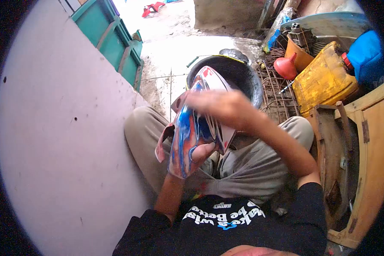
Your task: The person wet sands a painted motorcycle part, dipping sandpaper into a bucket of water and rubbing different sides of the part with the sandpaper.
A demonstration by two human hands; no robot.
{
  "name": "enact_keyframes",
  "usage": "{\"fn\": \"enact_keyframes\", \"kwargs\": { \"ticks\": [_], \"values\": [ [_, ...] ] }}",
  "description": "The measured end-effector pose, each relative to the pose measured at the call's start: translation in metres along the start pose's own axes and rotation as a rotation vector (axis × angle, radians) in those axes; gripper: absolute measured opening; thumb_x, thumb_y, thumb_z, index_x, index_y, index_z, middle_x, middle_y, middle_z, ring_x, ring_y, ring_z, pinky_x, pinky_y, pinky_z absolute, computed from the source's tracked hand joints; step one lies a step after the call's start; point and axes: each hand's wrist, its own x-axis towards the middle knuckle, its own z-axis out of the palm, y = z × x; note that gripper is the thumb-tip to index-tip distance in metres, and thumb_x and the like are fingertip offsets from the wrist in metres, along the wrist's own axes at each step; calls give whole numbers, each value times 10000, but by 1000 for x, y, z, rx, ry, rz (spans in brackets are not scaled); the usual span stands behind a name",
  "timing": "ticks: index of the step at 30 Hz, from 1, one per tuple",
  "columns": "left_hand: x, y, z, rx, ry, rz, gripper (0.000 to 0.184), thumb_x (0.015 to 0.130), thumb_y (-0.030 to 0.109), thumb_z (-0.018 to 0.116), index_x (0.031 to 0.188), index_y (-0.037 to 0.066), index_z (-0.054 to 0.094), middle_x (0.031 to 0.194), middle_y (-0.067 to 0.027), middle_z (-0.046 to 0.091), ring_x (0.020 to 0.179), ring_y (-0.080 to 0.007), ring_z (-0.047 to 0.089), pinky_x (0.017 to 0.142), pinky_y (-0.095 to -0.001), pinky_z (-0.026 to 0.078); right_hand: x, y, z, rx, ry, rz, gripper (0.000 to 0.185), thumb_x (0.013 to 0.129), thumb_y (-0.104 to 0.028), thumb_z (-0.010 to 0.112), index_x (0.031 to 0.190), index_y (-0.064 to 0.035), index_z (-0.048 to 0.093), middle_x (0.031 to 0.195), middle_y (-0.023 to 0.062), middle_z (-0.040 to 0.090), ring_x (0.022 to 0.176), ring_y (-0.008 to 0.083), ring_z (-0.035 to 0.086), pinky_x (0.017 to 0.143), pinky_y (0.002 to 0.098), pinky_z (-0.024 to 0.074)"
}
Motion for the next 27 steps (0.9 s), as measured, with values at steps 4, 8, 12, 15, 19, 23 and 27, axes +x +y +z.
{"fn": "enact_keyframes", "kwargs": {
  "ticks": [4,8,12,15,19,23,27],
  "values": [
    [-2,5,6,-371,2,-274,775,842,228,830,1470,-26,453,1381,-214,578,1254,-349,573,1051,-464,470,-3,2,4,-25,0,69,374,946,-108,597,1303,-18,661,1292,193,699,1211,296,687,1063,414,539],
    [-1,2,8,-657,7,-440,715,841,201,800,1435,-21,470,1346,-147,593,1148,-272,627,1026,-396,503,-6,-14,3,76,37,-64,375,953,-138,605,1312,-44,662,1260,179,716,1149,294,715,982,403,583],
    [-1,1,10,-598,-27,-416,757,834,201,779,1471,-12,431,1348,-147,572,1205,-270,592,1069,-394,470,-10,21,8,-138,59,145,373,960,-83,567,1320,-19,644,1240,203,710,1130,342,711,961,411,580],
    [-10,9,21,-468,34,-335,840,830,275,793,1510,-10,389,1405,-155,532,1282,-286,547,1115,-412,427,2,-28,3,108,82,-99,375,963,-81,563,1321,-18,655,1294,192,696,1226,315,677,1017,406,561],
    [8,10,5,-694,-83,-348,798,857,185,786,1522,0,383,1423,-170,546,1350,-272,523,1129,-371,423,-10,4,3,-1,64,134,359,975,-120,567,1310,-38,666,1286,188,704,1190,317,697,1011,437,564],
    [6,14,11,-325,-20,-257,703,883,196,785,1473,10,453,1415,-169,562,1326,-288,545,1120,-374,440,-6,-38,6,123,85,-141,377,973,-123,574,1331,-33,652,1297,183,702,1203,335,689,1011,450,564],
    [3,9,9,-170,-81,-158,644,869,212,800,1406,9,510,1366,-161,602,1222,-304,608,1085,-411,468,-8,14,6,-88,113,205,403,945,-100,602,1337,-18,645,1297,199,696,1192,324,693,1009,426,564]
  ]
}}
